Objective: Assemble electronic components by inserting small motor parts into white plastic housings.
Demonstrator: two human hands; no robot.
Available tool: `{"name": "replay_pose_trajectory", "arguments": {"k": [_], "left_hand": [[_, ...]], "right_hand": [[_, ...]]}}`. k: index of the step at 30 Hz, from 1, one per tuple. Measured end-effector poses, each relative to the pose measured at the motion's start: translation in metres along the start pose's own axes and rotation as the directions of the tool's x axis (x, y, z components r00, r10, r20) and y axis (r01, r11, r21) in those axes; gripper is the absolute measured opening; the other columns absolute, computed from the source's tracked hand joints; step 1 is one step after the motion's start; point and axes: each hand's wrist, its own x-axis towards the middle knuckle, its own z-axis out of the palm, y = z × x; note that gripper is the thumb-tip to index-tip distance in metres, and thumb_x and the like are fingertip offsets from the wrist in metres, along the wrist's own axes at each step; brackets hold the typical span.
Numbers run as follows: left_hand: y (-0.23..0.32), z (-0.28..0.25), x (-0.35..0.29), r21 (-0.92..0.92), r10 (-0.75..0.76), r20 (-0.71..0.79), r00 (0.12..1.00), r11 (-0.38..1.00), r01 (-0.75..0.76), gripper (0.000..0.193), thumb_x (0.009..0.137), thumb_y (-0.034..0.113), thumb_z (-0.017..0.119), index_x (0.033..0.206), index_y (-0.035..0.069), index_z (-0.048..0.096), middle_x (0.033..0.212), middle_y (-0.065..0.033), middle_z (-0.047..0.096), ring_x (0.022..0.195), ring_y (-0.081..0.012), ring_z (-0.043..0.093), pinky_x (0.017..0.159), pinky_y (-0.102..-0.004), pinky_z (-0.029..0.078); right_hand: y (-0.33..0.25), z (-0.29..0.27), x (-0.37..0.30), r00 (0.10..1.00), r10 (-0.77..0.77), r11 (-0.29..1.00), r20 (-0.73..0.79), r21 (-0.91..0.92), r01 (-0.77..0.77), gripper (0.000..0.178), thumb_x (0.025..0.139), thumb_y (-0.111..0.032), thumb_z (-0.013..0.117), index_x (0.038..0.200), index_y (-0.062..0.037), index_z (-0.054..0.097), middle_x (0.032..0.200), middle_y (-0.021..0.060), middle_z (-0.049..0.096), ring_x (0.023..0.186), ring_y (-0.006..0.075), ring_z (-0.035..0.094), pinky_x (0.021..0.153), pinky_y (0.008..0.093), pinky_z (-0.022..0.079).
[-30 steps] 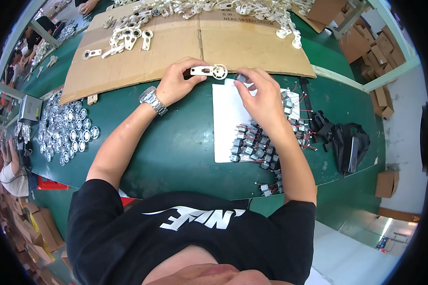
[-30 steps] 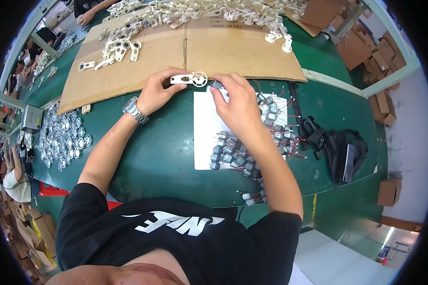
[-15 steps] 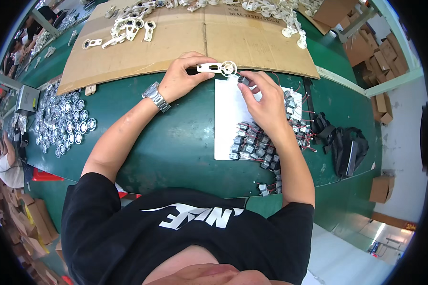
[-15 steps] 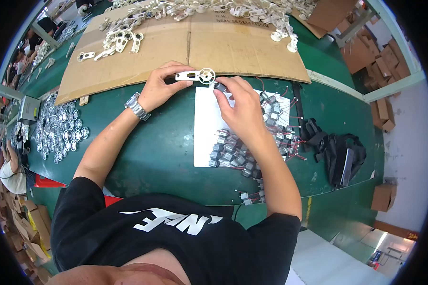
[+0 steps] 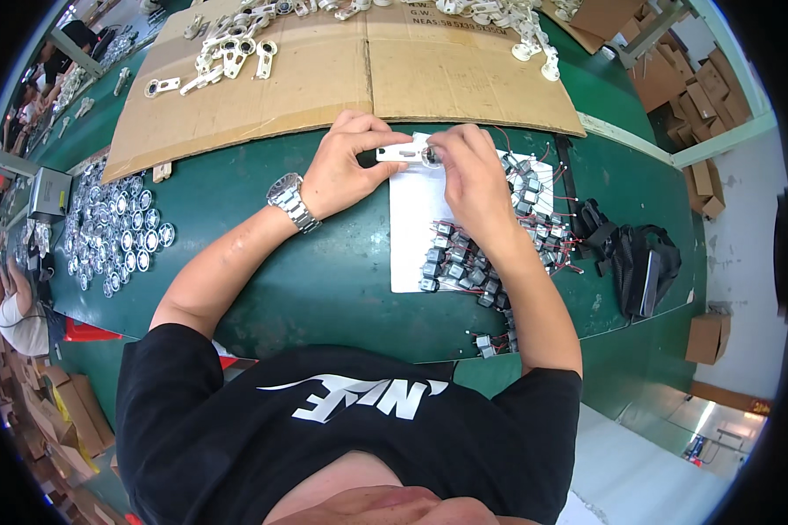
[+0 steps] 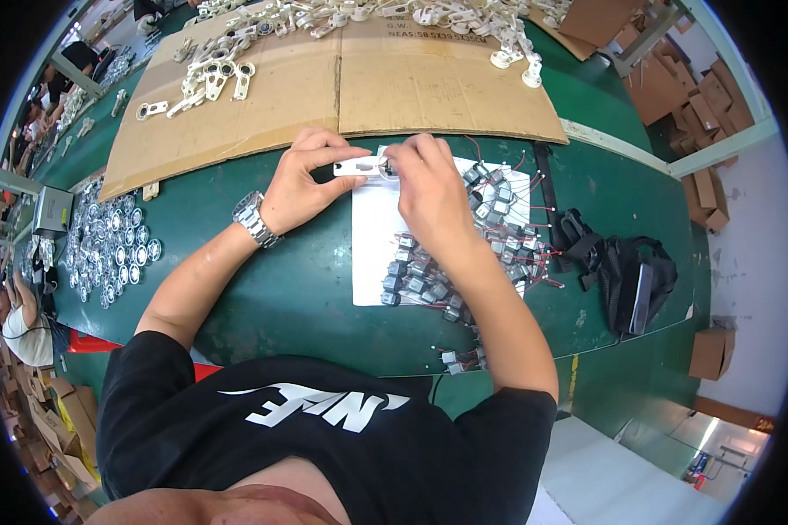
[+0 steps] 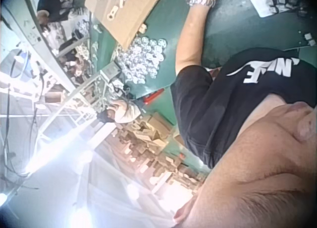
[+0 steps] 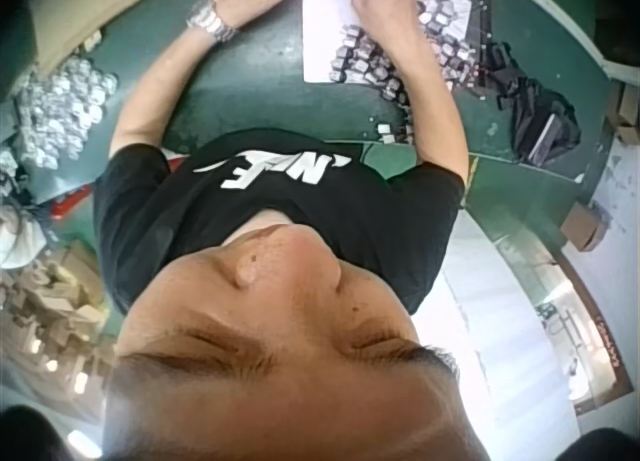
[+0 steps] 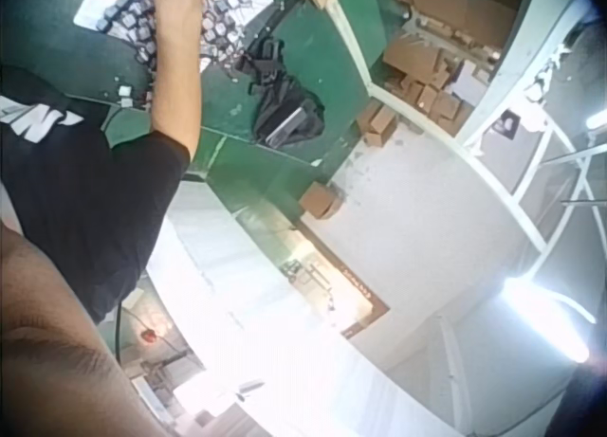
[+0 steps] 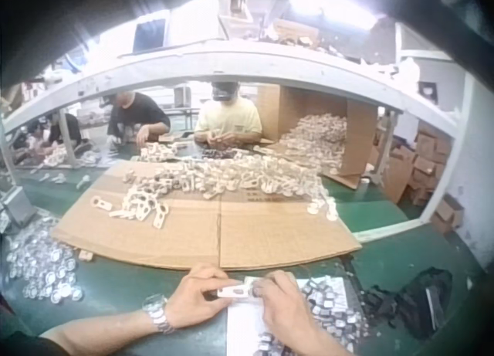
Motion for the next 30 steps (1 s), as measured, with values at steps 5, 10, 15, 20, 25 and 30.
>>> {"name": "replay_pose_trajectory", "arguments": {"k": [5,10,15,20,25,30], "left_hand": [[0.006,-0.002,0.0,-0.101,-0.136,0.091,0.987,0.984,0.145,0.033,0.081,0.014,0.084,0.114,0.01,0.078,0.1,-0.0064,0.071,0.101,-0.0197,0.062,0.095,-0.033,0.049],[-0.006,-0.004,0.003,-0.281,-0.225,0.098,0.97,0.928,0.244,0.03,0.081,0.014,0.084,0.111,0.009,0.079,0.098,-0.0082,0.073,0.093,-0.0189,0.065,0.089,-0.0328,0.051],[-0.01,-0.011,0.005,-0.513,-0.302,0.343,0.889,0.733,0.447,0.031,0.082,0.008,0.083,0.112,0.007,0.077,0.098,-0.0066,0.073,0.089,-0.0138,0.064,0.083,-0.0294,0.052],[0.0,-0.021,0.008,-0.242,-0.182,0.359,0.915,0.929,0.28,0.03,0.084,0.01,0.083,0.113,0.004,0.077,0.097,-0.0069,0.071,0.088,-0.0139,0.064,0.083,-0.0303,0.052],[-0.005,-0.015,0.004,-0.261,-0.243,0.339,0.909,0.904,0.339,0.029,0.086,0.013,0.082,0.112,0.003,0.076,0.097,-0.0064,0.072,0.089,-0.0136,0.064,0.083,-0.0299,0.052],[-0.012,-0.012,0.003,-0.466,-0.404,0.387,0.829,0.689,0.554,0.029,0.087,0.011,0.081,0.113,0.002,0.076,0.1,-0.0052,0.075,0.089,-0.0106,0.065,0.082,-0.0276,0.053]], "right_hand": [[-0.003,-0.004,-0.001,0.997,0.078,0.996,-0.02,-0.042,-0.078,0.015,0.088,-0.002,0.07,0.103,-0.0021,0.068,0.099,0.013,0.061,0.095,0.0326,0.06,0.08,0.0437,0.052],[-0.006,-0.01,0.004,0.999,-0.009,0.996,0.046,-0.089,0.013,0.023,0.084,-0.012,0.079,0.103,-0.0034,0.07,0.099,0.0102,0.062,0.096,0.0303,0.06,0.08,0.0426,0.052],[0.007,-0.016,0.004,0.939,0.157,0.965,0.305,0.157,-0.212,0.033,0.077,-0.017,0.086,0.104,-0.0047,0.071,0.096,0.0095,0.066,0.096,0.0275,0.062,0.082,0.0386,0.052],[0.002,-0.022,0.005,0.838,0.285,0.873,0.465,0.235,-0.427,0.031,0.077,-0.014,0.085,0.103,-0.0041,0.072,0.095,0.0101,0.069,0.096,0.0269,0.064,0.082,0.0376,0.052],[0.001,-0.014,0.003,0.972,-0.067,0.998,0.225,0.006,0.068,0.029,0.079,-0.007,0.079,0.106,-0.0042,0.073,0.101,0.0102,0.07,0.098,0.0265,0.064,0.082,0.0388,0.053],[-0.007,-0.012,0.002,0.956,-0.108,0.935,0.271,-0.299,0.191,0.032,0.083,-0.006,0.071,0.115,-0.0065,0.072,0.107,0.0079,0.064,0.098,0.0259,0.061,0.083,0.0384,0.054]]}}
